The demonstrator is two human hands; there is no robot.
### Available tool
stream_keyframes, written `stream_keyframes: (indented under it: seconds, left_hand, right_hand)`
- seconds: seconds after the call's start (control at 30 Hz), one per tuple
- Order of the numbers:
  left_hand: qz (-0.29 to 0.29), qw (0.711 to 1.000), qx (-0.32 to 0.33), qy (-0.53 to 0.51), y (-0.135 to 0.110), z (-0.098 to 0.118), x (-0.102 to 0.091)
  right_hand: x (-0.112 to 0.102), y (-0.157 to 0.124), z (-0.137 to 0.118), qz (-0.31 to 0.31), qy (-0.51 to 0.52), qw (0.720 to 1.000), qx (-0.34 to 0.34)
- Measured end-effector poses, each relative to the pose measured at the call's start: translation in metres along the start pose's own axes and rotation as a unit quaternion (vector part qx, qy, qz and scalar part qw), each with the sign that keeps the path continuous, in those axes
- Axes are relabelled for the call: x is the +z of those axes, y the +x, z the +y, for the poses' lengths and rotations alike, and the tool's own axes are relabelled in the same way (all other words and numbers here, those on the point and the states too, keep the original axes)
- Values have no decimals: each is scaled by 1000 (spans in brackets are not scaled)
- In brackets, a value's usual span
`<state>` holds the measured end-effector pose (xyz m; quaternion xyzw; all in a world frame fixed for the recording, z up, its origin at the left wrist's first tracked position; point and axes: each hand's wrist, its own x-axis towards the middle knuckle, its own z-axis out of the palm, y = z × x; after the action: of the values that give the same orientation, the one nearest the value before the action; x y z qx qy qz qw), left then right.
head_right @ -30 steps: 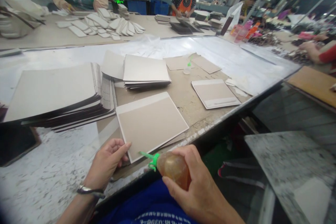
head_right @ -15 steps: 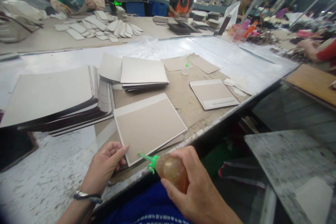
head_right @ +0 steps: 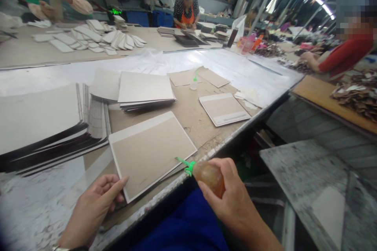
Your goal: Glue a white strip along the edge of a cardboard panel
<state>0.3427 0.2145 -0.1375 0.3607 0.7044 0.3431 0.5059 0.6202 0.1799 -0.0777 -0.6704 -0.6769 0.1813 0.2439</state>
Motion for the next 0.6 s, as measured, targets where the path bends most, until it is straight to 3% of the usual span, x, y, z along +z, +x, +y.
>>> stream_keyframes:
  seconds: [0.43,0.53,0.6]
  left_hand:
    - [21,999,1,-26,-9,8,5]
    - [17,999,4,-31,-7,6,5]
    - [13,999,3,-30,-3,2,6]
  right_hand:
    - [-12,9,26,77,-23,996,35]
    - [-7,3,16,42,62,991,107]
    - [4,-1,4,-44,229,958,165]
